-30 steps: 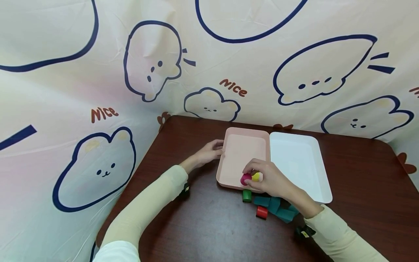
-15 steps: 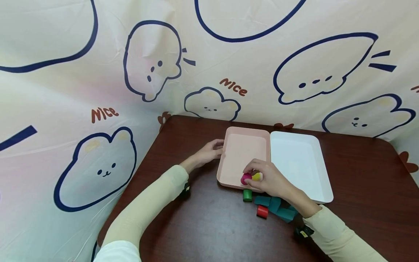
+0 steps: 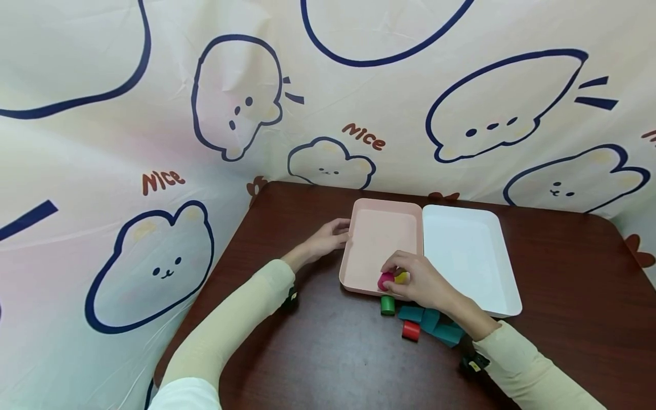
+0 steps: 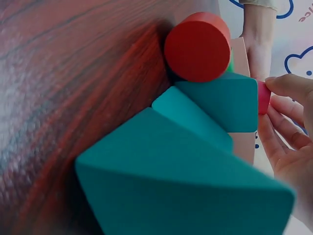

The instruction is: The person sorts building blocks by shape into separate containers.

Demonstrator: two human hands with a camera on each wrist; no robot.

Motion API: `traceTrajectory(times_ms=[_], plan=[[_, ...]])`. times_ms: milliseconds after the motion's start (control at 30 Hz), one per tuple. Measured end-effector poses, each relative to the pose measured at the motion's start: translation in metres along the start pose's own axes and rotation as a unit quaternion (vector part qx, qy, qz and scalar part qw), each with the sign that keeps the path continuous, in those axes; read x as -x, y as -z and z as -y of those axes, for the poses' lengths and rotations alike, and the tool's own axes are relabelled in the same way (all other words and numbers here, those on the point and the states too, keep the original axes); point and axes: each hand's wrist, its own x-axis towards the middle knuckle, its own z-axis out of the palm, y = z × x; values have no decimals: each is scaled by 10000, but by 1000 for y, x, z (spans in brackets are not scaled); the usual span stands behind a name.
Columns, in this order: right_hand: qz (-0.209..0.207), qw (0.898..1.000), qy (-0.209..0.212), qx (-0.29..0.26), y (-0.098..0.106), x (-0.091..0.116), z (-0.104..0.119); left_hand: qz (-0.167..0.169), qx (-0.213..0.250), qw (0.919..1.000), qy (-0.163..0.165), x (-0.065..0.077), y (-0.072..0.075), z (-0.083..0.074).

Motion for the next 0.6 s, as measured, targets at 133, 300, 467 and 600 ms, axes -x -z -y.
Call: traceTrajectory(times_ms=[133,300,467,600], plan=[[17,10000,-25,-65,-1,1,-1,24,51,10000,-35,0,0,1],[89,9999,-47,-110,-3,1,-4,34,53,10000,-45,-1,1,2],[60,10000,-20,-25,-3,2,-5,9,30,10000,-53,-1,1,3],[34,10000,-28,27,-2,3,-6,-13,-17,10000,-73,-1,0,4]])
